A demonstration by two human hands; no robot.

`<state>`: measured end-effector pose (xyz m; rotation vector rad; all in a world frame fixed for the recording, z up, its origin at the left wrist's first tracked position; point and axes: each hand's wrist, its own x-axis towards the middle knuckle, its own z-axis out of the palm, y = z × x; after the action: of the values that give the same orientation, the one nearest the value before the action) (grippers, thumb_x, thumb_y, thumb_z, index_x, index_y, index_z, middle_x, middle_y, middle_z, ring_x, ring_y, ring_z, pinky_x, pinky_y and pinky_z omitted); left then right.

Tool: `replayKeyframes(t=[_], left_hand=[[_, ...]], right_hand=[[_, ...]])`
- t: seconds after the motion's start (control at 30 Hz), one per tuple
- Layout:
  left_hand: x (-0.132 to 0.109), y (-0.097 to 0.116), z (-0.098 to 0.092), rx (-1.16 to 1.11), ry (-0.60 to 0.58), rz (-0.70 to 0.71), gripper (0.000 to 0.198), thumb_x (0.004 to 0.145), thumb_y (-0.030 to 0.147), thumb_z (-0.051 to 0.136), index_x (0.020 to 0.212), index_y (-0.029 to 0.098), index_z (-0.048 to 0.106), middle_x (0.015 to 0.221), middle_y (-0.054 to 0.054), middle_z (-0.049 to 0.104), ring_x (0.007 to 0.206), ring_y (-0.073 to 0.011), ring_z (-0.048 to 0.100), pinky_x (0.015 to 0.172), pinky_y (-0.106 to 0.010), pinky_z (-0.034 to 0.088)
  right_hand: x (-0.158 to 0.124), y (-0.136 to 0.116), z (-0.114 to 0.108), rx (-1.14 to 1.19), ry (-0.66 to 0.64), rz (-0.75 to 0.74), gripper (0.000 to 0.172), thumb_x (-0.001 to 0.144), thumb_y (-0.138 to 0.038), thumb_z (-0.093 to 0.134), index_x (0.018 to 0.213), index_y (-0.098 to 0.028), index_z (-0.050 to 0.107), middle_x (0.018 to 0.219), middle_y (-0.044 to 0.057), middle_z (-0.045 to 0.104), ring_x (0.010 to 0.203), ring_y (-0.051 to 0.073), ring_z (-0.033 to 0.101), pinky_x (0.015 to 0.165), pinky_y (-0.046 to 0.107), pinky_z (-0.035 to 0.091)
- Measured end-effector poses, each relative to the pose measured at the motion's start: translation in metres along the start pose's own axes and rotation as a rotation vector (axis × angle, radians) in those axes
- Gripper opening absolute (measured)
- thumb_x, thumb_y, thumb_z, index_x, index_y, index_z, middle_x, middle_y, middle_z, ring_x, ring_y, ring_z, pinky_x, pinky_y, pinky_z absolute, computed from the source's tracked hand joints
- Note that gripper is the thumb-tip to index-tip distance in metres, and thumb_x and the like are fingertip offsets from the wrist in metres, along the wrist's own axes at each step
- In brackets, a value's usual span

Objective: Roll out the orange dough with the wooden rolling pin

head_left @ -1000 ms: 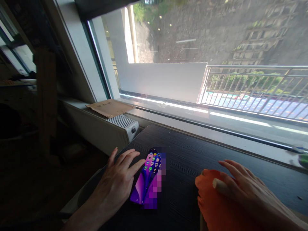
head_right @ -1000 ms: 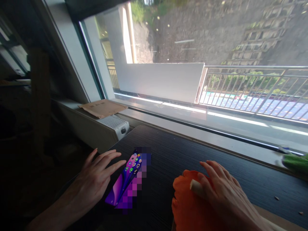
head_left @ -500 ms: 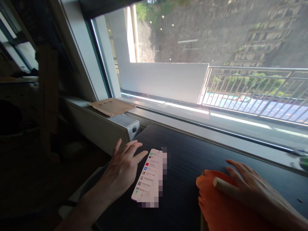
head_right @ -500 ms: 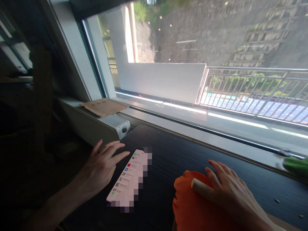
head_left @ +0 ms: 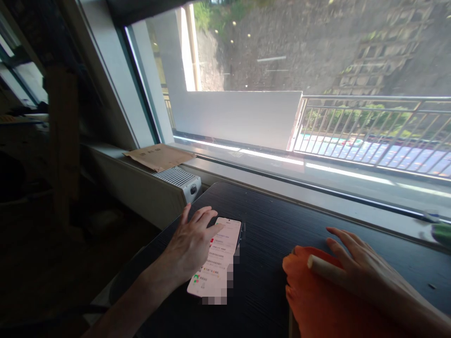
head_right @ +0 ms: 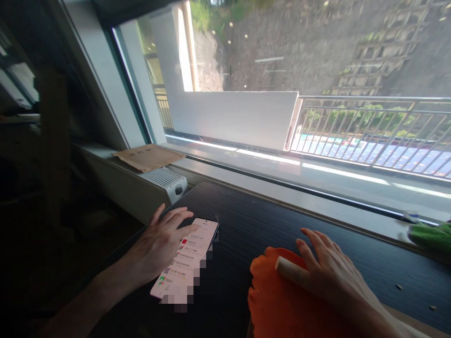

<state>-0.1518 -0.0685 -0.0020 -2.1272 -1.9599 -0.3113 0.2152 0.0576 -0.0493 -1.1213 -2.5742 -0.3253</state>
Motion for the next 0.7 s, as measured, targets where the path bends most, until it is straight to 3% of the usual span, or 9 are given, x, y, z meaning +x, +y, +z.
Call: replayKeyframes(t=[0.23,0.6,0.7], left_hand=[[-0.002,-0.002,0.0,-0.017,-0.008,0.016,0.058,0.07,-0.005,0.044,0.109,0.029,0.068,0.125,-0.006,0.061,0.126,-0.0263,0.048,0.111,-0.063,0.022],[0.001,-0.001,0.001,-0.039,-0.043,0.026,0.057,0.068,-0.005,0.045,0.108,0.029,0.069,0.126,-0.006,0.06,0.126,-0.0259,0.048,0.111,-0.063,0.02],[-0.001,-0.002,-0.003,-0.029,0.003,0.009,0.053,0.073,-0.001,0.044,0.111,0.028,0.068,0.125,-0.007,0.06,0.125,-0.0261,0.048,0.111,-0.063,0.021]], right_hand=[[0.001,-0.001,-0.001,0.0,0.017,-0.018,0.037,0.087,-0.057,0.047,0.096,-0.029,0.069,0.107,0.011,0.064,0.111,0.033,0.055,0.089,0.051,0.047],[-0.003,0.004,0.006,-0.008,0.021,-0.021,0.036,0.084,-0.056,0.05,0.099,-0.029,0.069,0.114,0.012,0.063,0.116,0.035,0.052,0.09,0.052,0.046],[-0.004,0.006,0.01,0.01,0.028,-0.016,0.037,0.084,-0.057,0.052,0.1,-0.029,0.069,0.117,0.012,0.062,0.117,0.034,0.052,0.092,0.052,0.046]])
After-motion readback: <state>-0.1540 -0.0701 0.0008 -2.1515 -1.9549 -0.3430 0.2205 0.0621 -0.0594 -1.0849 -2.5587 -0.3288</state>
